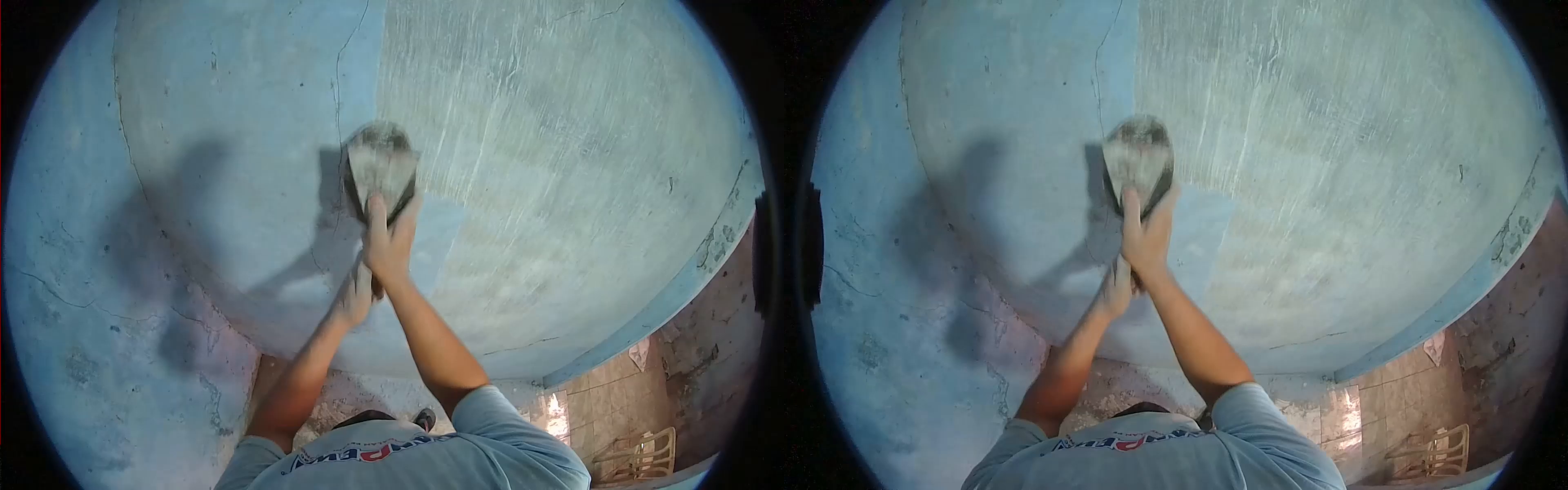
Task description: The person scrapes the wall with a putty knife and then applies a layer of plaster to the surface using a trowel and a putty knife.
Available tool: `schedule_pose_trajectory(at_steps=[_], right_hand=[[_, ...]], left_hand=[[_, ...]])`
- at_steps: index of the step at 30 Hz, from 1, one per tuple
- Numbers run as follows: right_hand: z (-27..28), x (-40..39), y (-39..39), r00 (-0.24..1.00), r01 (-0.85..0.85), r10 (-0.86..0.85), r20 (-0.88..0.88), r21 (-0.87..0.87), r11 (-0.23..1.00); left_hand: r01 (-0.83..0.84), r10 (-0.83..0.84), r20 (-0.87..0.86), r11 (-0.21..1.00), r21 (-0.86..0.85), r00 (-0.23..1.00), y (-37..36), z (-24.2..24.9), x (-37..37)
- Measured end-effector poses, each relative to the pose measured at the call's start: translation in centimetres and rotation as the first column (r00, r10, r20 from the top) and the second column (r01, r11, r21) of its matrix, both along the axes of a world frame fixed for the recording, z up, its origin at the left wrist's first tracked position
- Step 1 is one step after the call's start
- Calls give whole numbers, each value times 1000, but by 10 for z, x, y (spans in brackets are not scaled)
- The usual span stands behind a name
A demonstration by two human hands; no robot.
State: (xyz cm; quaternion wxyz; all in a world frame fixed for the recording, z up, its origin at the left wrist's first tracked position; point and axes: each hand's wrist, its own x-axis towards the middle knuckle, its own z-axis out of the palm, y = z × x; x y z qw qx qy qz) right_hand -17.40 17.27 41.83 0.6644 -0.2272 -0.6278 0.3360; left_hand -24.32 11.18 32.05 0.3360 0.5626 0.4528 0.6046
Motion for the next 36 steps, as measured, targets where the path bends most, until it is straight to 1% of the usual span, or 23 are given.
schedule_pose_trajectory(at_steps=[1, 4, 5, 7, 9, 12, 13, 15, 17, 20, 21, 22, 23, 24, 25, 27, 28, 31, 33, 36], right_hand=[[21, -3, 4, 999, -30, 31, -27, 29, 999], [35, -7, 6, 997, -65, 65, -48, -3, 998], [22, -7, 5, 999, -39, 39, -31, 7, 999], [-33, -6, 0, 1000, 17, -17, 2, 36, 999], [-79, 0, -13, 999, 26, -26, 41, -5, 1000], [-97, 0, -12, 1000, 3, -2, 16, -40, 999], [-84, 0, -9, 1000, 0, 1, 18, -12, 1000], [-30, -2, 4, 1000, -9, 8, 25, 35, 999], [19, -7, 11, 1000, 7, -5, -17, 97, 995], [33, -11, 9, 998, 33, -29, -49, 82, 996], [22, -10, 5, 1000, 31, -31, -7, 42, 999], [-3, -6, -1, 999, 31, -31, 36, 3, 1000], [-29, -3, -6, 997, 32, -29, 76, -30, 999], [-57, -2, -9, 998, 18, -17, 58, -12, 1000], [-78, 0, -14, 999, 5, -5, 41, 8, 1000], [-88, 3, -27, 999, -16, 20, 30, -124, 992], [-88, 1, -19, 1000, 9, -9, 12, -1, 1000], [-21, -2, -3, 1000, -25, 25, 9, 11, 1000], [22, -9, 14, 1000, 28, -29, 7, 137, 990], [44, -11, 5, 999, 4, -1, -34, 72, 997]], left_hand=[[-9, 9, -2, 999, -38, 1000, 6, 22, -3], [10, -10, 4, 1000, 10, 1000, 23, 16, -15], [8, -7, 27, 1000, -10, 1000, 24, -1, -15], [-3, 5, 60, 999, -37, 998, 4, -48, -5], [-32, 35, 69, 998, -47, 997, -20, -77, 8], [-24, 32, 138, 998, -53, 990, -38, -55, 22], [-5, 10, 119, 999, -34, 993, -33, -49, 19], [32, -31, 83, 999, -6, 996, -8, -21, 4], [5, -1, 53, 997, -78, 999, 7, 27, -4], [23, -22, 10, 999, -36, 1000, 15, 32, -12], [-25, 25, -4, 999, -26, 1000, 14, 15, -10], [-72, 71, -16, 997, -12, 997, 9, -18, -5], [-63, 63, 6, 998, 0, 998, -1, -40, 0], [-55, 54, 28, 998, 13, 998, -12, -63, 6], [10, -12, 83, 1000, 26, 996, -20, -76, 11], [26, -26, 117, 1000, 1, 993, -28, -80, 14], [33, -30, 136, 999, -15, 990, -30, -78, 15], [13, -16, 61, 999, 43, 998, -8, -21, 6], [-66, 66, 8, 998, 20, 998, 20, 9, -6], [6, -1, 109, 999, -45, 994, 14, 39, -5]])
